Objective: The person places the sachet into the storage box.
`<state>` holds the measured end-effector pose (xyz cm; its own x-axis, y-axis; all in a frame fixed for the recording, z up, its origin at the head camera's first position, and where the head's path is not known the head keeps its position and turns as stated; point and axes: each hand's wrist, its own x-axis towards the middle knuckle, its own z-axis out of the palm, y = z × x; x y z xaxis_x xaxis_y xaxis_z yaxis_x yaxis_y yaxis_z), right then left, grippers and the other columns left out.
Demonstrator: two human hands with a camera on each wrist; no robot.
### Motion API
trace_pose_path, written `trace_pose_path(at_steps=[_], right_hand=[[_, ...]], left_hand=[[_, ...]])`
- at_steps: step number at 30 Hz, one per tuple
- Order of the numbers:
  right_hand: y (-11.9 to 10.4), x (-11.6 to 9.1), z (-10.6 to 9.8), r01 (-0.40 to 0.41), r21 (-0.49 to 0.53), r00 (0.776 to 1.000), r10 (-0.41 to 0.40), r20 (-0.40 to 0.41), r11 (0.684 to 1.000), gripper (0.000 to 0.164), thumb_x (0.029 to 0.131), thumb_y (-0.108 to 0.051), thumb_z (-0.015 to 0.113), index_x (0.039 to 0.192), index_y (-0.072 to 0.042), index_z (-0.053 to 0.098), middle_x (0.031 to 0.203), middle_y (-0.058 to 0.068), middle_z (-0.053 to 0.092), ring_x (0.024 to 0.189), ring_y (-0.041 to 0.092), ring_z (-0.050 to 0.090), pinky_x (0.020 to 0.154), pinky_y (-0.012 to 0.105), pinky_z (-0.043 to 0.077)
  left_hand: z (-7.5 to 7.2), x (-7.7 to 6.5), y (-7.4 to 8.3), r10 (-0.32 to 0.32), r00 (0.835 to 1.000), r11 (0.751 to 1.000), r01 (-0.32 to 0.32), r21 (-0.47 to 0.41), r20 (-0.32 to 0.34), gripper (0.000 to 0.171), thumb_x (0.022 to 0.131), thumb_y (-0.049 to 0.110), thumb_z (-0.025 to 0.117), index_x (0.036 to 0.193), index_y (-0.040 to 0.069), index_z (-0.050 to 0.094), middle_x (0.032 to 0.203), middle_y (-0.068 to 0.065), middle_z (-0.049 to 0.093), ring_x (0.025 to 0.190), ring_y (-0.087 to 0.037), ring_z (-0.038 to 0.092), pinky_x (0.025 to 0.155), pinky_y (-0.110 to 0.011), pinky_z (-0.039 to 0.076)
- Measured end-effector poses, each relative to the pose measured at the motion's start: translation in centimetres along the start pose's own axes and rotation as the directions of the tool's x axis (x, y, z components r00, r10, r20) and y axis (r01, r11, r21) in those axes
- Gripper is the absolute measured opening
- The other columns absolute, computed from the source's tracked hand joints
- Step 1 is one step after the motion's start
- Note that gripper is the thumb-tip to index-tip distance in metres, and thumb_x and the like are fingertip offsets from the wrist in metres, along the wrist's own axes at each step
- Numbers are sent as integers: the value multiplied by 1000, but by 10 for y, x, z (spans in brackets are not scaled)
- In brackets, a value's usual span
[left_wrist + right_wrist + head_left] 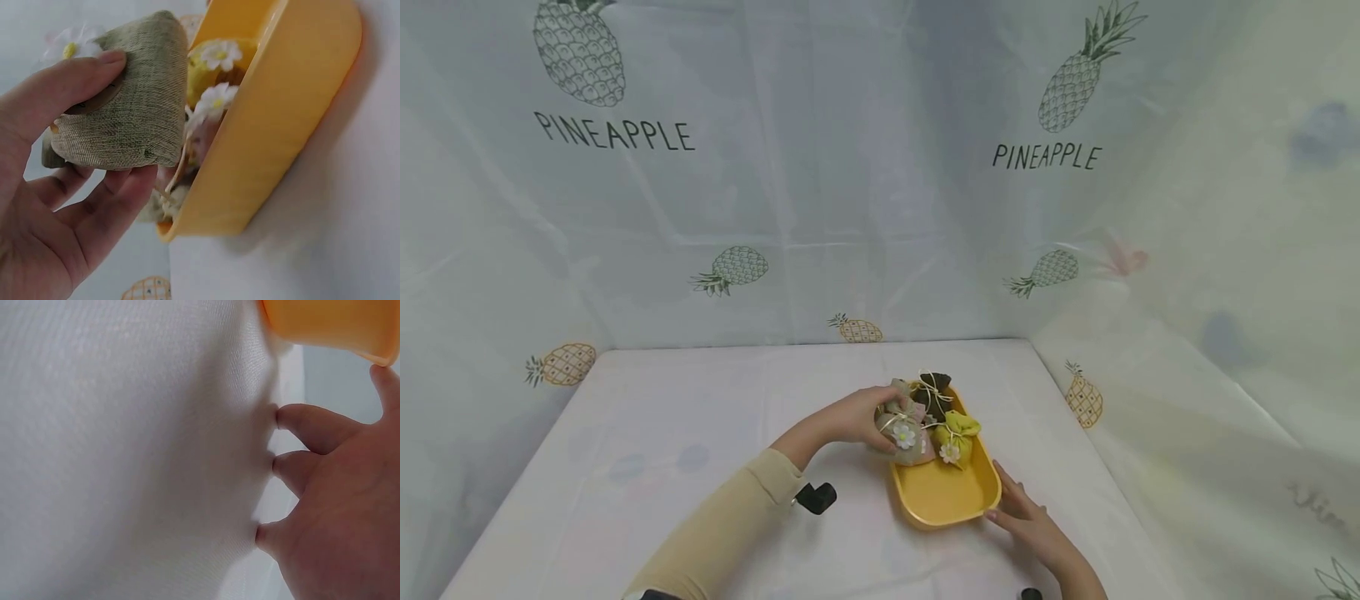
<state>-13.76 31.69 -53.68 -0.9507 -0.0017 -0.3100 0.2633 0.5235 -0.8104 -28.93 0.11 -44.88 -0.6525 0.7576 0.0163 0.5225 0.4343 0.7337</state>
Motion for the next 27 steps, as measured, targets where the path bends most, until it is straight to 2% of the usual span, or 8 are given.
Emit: trace_pose_path(at_steps=[8,11,19,27], right_hand=[[-1,0,0,-16,6,1000,16,-13,1000,83,88,-43,69,156,-24,26,157,12,24,143,46,-4,97,70,-22],[-1,0,1,-15,14,1000,16,-15,1000,83,87,-43,69,156,-23,26,157,12,24,143,46,-4,97,70,-22],[-2,-2,3,-19,21,1000,19,-17,1000,84,87,-44,70,156,-24,27,156,12,26,143,46,-4,98,69,-21],[0,-2,1,-1,8,1000,1,-29,1000,81,88,-43,69,155,-26,27,157,11,25,143,46,-3,98,69,-22]], left_hand=[[26,15,17,56,998,995,-54,84,-19,56,66,20,91,109,26,55,110,14,56,100,-6,53,88,-26,47],[35,21,22,80,997,987,-76,144,-23,56,67,24,90,110,25,55,109,14,57,100,-5,53,90,-25,45],[58,32,23,81,996,969,-68,238,-47,51,67,32,90,104,29,55,99,18,56,95,-5,49,91,-28,39],[73,43,11,102,993,953,-114,279,58,51,67,31,91,102,28,53,97,16,53,91,-3,49,83,-18,43]])
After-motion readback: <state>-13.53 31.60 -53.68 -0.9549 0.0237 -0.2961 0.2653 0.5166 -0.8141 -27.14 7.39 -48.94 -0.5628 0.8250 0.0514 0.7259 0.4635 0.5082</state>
